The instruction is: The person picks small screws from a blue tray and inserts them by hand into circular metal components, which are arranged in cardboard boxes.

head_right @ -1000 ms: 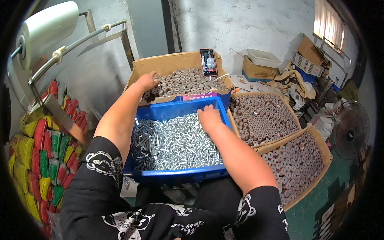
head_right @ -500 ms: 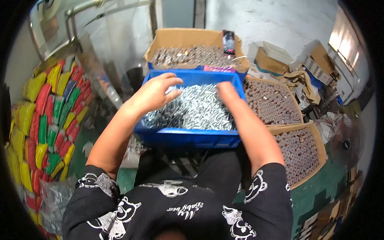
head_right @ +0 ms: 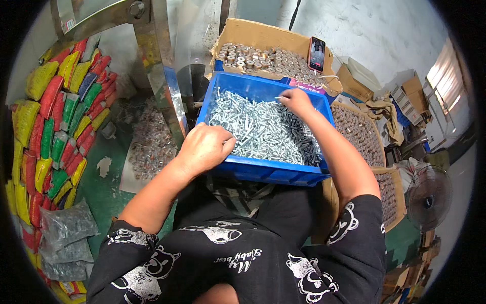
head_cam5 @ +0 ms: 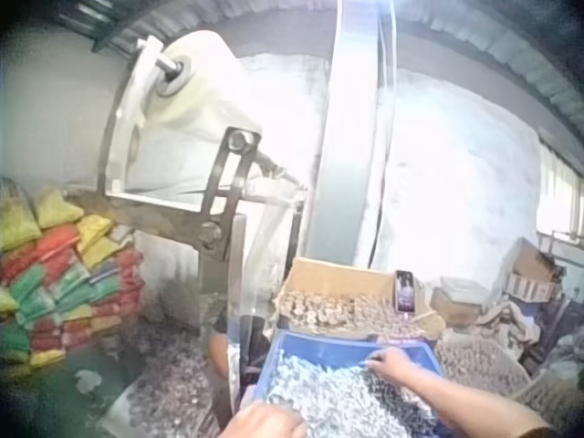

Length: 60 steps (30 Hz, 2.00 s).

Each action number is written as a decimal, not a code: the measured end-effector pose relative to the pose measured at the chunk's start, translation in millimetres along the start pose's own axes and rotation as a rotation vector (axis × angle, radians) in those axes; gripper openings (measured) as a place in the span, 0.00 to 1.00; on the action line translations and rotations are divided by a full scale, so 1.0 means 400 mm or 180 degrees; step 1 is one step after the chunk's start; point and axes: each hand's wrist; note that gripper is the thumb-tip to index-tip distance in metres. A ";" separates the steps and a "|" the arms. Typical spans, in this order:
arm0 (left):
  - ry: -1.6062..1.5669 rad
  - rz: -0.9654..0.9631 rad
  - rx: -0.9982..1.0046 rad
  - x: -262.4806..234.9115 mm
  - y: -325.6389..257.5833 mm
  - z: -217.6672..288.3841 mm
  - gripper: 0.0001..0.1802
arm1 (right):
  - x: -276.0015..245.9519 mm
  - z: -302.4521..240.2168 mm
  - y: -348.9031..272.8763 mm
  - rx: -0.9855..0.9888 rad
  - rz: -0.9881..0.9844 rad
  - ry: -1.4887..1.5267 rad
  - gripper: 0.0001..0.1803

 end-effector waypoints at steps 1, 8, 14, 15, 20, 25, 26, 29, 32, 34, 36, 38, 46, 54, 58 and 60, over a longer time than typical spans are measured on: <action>-0.0019 0.0063 -0.0014 -0.004 -0.005 -0.003 0.14 | 0.010 -0.052 0.027 -0.0293 0.0143 0.0064 0.15; -0.0069 0.0019 0.0067 -0.003 -0.004 -0.010 0.16 | 0.167 -0.293 0.129 -0.0266 0.0306 -0.1317 0.08; 0.0003 -0.0020 0.0087 -0.007 0.004 0.012 0.16 | 0.163 -0.231 0.121 -0.0690 0.0507 -0.1050 0.09; 0.0030 -0.0012 0.0112 -0.011 -0.001 0.007 0.16 | 0.169 -0.248 0.108 -0.0677 0.0559 -0.0830 0.10; 0.0060 -0.0054 0.0175 -0.005 0.014 0.027 0.16 | 0.196 -0.226 0.121 -0.0078 0.0588 -0.0963 0.12; 0.0160 -0.0066 0.0152 -0.009 0.015 0.027 0.16 | 0.185 -0.212 0.134 -0.0871 0.0503 -0.0726 0.12; 0.0147 -0.0090 0.0128 -0.010 0.016 0.029 0.16 | 0.183 -0.215 0.134 -0.0875 0.0520 -0.0720 0.12; 0.0166 -0.0163 0.0060 -0.014 0.017 0.033 0.17 | 0.183 -0.234 0.125 -0.0648 0.0469 -0.0923 0.12; 0.0178 -0.0238 -0.0001 -0.012 0.015 0.028 0.17 | 0.161 -0.248 0.112 -0.0614 0.0640 -0.0976 0.08; 0.0179 -0.0252 -0.0024 -0.006 0.016 0.025 0.17 | 0.124 -0.254 0.110 -0.0277 0.0650 -0.0888 0.09; 0.0284 -0.0315 -0.0109 -0.001 0.014 0.017 0.17 | 0.081 -0.288 0.114 -0.0028 0.1093 -0.0395 0.12; 0.0282 -0.0322 -0.0193 0.002 0.020 0.020 0.17 | 0.017 -0.327 0.121 -0.0290 0.1237 0.0206 0.15; 0.0179 -0.0148 -0.0056 -0.001 0.018 0.042 0.17 | -0.030 -0.545 0.219 -0.0290 0.0944 0.0879 0.16; 0.0109 -0.0031 -0.0208 0.010 0.022 0.048 0.11 | -0.131 -0.054 -0.233 -0.0214 0.0902 0.1278 0.12; 0.0056 0.0033 -0.0312 -0.003 0.016 0.051 0.13 | -0.196 0.312 -0.550 0.1448 0.1780 0.1058 0.11; 0.0054 -0.0051 -0.0341 0.001 0.020 0.052 0.14 | -0.202 0.424 -0.709 0.2080 0.1466 -0.0368 0.14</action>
Point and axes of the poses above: each hand's wrist, its own y-axis towards the middle knuckle, its own x-axis out of the palm, z = x × y, and after that the axes turned 14 degrees about -y, right-handed
